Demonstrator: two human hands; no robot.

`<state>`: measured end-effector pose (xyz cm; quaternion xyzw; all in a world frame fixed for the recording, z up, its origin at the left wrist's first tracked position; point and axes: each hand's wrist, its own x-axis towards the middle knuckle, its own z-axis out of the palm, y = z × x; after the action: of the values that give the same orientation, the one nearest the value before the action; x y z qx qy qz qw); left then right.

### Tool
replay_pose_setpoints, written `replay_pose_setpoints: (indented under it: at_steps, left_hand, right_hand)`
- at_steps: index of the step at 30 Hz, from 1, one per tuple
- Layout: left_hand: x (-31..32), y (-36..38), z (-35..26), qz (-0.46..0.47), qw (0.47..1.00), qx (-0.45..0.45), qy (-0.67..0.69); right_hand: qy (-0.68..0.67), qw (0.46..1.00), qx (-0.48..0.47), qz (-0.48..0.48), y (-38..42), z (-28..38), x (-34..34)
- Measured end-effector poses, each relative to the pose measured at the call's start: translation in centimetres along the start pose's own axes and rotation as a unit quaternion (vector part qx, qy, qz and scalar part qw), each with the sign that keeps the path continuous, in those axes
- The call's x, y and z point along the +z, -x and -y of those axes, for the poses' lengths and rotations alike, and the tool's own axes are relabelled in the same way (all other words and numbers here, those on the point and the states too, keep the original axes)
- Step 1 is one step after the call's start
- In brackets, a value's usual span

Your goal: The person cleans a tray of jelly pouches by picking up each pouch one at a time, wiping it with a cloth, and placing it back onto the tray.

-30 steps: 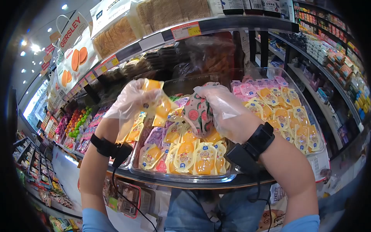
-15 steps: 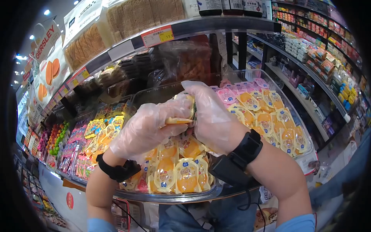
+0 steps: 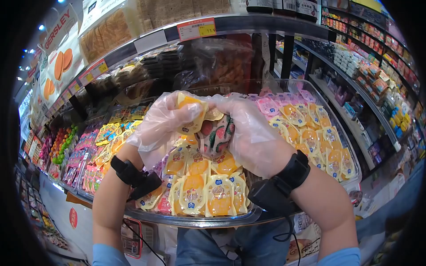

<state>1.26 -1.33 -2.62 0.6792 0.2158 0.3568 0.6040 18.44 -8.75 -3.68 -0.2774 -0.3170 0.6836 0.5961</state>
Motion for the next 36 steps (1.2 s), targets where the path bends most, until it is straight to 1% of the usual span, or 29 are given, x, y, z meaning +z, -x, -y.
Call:
replay_pose_setpoints:
  at_steps: [1, 3, 4, 6, 7, 8, 9, 10, 11, 13, 14, 16, 17, 18, 19, 21, 22, 24, 28, 30, 31, 33, 34, 35, 36]
  left_hand:
    - [-0.1, 0.1, -0.1, 0.000, 1.000, 0.001, 0.000]
    - [-0.6, 0.1, -0.5, -0.017, 0.999, 0.012, 0.040]
    - [-1.6, -0.3, -0.6, 0.005, 1.000, 0.005, 0.001]
    - [-1.3, 0.6, -0.7, -0.006, 1.000, 0.004, -0.005]
    - [-1.1, 1.0, -0.8, -0.016, 1.000, 0.003, -0.010]
    - [-1.2, 0.6, -0.6, -0.017, 1.000, 0.003, -0.010]
    - [-1.3, -0.2, -0.3, -0.032, 0.992, -0.015, -0.120]
    - [-1.2, -0.7, 0.1, -0.047, 0.972, -0.033, -0.228]
    - [-1.0, -0.8, 0.5, -0.048, 0.972, -0.033, -0.227]
    - [0.0, -0.6, 0.5, 0.002, 0.949, 0.079, -0.306]
    - [0.2, 0.0, 0.0, 0.051, 0.922, 0.079, -0.375]
    - [0.0, -0.3, 1.2, 0.055, 0.918, 0.092, -0.382]
    - [-0.1, -0.5, 1.6, 0.059, 0.913, 0.104, -0.390]
    - [-0.1, -0.3, 1.0, 0.058, 0.900, 0.096, -0.420]
    - [-0.2, -0.4, 1.3, 0.058, 0.900, 0.095, -0.421]
    - [-0.5, -0.6, 2.0, 0.004, 0.863, 0.215, -0.458]
    - [-0.6, -0.6, 1.9, 0.005, 0.863, 0.216, -0.457]
    - [-0.4, -0.5, 1.3, -0.009, 0.839, 0.233, -0.493]
    - [0.1, -0.2, 0.5, -0.016, 0.848, 0.250, -0.467]
    - [0.3, 0.1, 0.3, 0.002, 0.900, 0.158, -0.406]
    - [0.5, 0.2, 0.0, 0.004, 0.900, 0.158, -0.407]
    - [1.2, 0.1, -0.7, 0.013, 0.945, 0.096, -0.312]
    - [1.0, -0.1, -0.1, 0.014, 0.945, 0.097, -0.312]
    - [0.7, -0.4, 0.9, -0.008, 0.940, 0.137, -0.312]
    - [0.7, -0.5, 1.2, -0.029, 0.933, 0.177, -0.311]
  right_hand:
    - [0.000, 1.000, 0.000, 0.001, 0.0, 0.1, 0.0]
    - [0.059, 0.998, -0.012, 0.036, 0.2, 0.3, -0.5]
    - [0.088, 0.995, -0.018, 0.053, 0.3, 0.5, -0.8]
    - [0.146, 0.985, -0.029, 0.088, 0.5, 0.7, -1.4]
    - [0.146, 0.985, -0.029, 0.088, 0.5, 0.7, -1.7]
    - [0.193, 0.973, -0.046, 0.121, 0.4, 0.8, -2.1]
    - [0.239, 0.957, -0.063, 0.153, 0.4, 0.8, -2.3]
    - [0.239, 0.957, -0.062, 0.154, 0.4, 0.8, -2.2]
    - [0.230, 0.961, -0.068, 0.138, 0.3, 0.7, -2.0]
    - [0.210, 0.969, -0.081, 0.105, 0.0, 0.4, -1.5]
    - [0.200, 0.972, -0.087, 0.088, -0.2, 0.2, -1.2]
    - [0.189, 0.975, -0.093, 0.072, -0.3, -0.2, -0.4]
    - [0.159, 0.982, -0.084, 0.054, -0.3, -0.3, 0.3]
    - [0.128, 0.988, -0.074, 0.036, -0.2, -0.3, 0.6]
    - [0.107, 0.992, -0.066, 0.029, -0.2, -0.4, 0.6]
    - [0.071, 0.996, -0.048, 0.033, -0.4, -0.3, 0.8]
    - [0.058, 0.997, -0.041, 0.037, -0.3, -0.2, 0.9]
    - [0.040, 0.998, -0.026, 0.048, -0.1, -0.2, 0.9]
    - [0.024, 0.996, 0.001, 0.080, 0.0, 0.1, 0.6]
    - [0.028, 0.995, 0.005, 0.099, 0.1, 0.1, 0.4]
    - [0.027, 0.995, 0.004, 0.099, 0.0, 0.0, 0.3]
    - [0.142, 0.988, -0.029, 0.058, -0.3, -0.3, 0.3]
    - [0.142, 0.988, -0.030, 0.058, -0.5, -0.7, -0.3]
    - [0.242, 0.957, -0.128, 0.093, -0.8, -1.3, -1.2]
    - [0.336, 0.906, -0.224, 0.125, -0.8, -1.3, -0.8]
